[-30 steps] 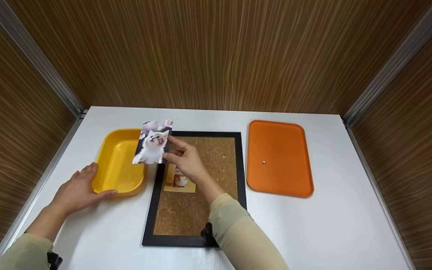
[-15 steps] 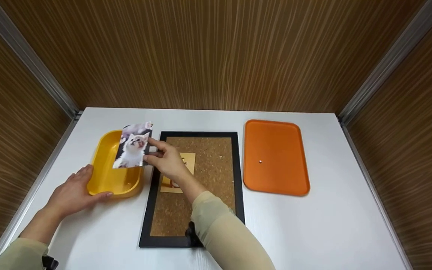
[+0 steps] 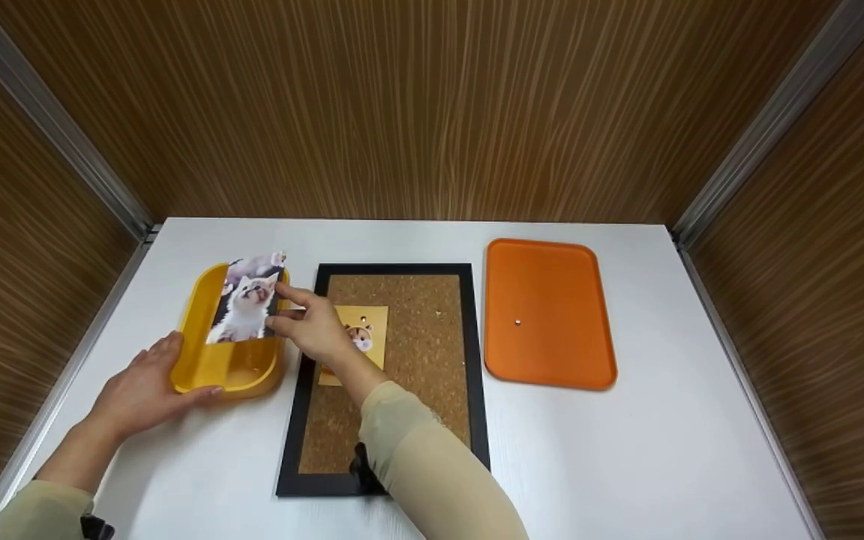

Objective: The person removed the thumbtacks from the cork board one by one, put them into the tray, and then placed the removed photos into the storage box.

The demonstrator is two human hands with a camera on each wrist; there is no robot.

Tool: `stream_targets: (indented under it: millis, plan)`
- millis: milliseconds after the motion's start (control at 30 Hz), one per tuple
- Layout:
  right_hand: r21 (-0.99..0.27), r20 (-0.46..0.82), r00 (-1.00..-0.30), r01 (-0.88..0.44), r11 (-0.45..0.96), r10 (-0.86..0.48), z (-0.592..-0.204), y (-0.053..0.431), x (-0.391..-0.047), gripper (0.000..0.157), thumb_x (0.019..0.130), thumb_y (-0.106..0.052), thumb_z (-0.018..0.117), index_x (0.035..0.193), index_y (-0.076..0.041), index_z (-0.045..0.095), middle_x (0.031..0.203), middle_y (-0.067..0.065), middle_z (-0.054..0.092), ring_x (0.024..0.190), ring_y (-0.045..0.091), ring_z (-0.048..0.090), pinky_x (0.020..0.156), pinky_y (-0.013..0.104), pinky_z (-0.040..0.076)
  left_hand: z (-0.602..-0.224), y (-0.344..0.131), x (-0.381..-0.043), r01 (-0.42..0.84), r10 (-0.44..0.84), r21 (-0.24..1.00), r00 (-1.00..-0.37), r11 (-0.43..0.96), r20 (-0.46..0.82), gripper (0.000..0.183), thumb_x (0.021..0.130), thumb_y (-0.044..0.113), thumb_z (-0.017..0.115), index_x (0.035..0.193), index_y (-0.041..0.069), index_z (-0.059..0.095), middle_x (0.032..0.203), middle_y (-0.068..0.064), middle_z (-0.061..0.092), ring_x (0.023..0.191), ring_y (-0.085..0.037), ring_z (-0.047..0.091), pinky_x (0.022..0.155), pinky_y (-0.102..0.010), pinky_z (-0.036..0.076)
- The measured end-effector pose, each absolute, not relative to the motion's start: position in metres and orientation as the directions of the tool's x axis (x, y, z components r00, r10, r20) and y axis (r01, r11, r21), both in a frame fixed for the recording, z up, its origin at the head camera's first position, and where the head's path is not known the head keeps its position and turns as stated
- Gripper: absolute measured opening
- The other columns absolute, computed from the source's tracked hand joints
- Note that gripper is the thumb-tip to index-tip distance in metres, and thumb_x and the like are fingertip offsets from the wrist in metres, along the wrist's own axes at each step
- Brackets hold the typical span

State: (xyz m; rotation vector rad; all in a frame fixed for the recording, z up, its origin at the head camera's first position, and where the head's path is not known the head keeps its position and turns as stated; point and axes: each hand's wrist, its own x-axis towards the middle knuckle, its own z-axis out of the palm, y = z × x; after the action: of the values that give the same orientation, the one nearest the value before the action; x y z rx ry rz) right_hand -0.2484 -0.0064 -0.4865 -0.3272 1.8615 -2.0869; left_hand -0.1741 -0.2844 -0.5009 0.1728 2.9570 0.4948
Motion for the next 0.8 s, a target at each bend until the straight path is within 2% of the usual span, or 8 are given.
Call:
stream_targets:
  millis: [267, 800]
  plan:
    - [-0.984, -0.08, -0.911, 0.136, -0.112, -0.403, -0.494, -0.016, -0.252, 0.061, 0.087, -0.001, 0.069, 0.144, -0.008, 0.047, 0.137, 0.01, 0.054, 0.107, 0.021, 0.066, 0.087, 0.034, 0.055, -0.502, -0.285, -0.174, 0.094, 0.138, 0.33, -0.984, 0.939, -0.112, 0.126, 0.071, 0.083, 0.056, 0.149, -0.011, 0.023, 0.153, -0.029, 0.027, 0.14, -0.044, 0.027, 0.114, -0.057, 0.018]
    - [-0.985, -0.165, -0.899, 0.128, 0.118, -0.406, -0.502, -0.027, -0.257, 0.059, 0.091, -0.013, 0.068, 0.146, -0.016, 0.047, 0.141, -0.001, 0.052, 0.107, 0.012, 0.064, 0.086, 0.027, 0.054, -0.502, -0.285, -0.173, 0.076, 0.126, 0.338, -0.984, 0.938, -0.129, 0.128, 0.071, 0.084, 0.055, 0.15, -0.01, 0.019, 0.154, -0.029, 0.025, 0.14, -0.045, 0.026, 0.114, -0.059, 0.018]
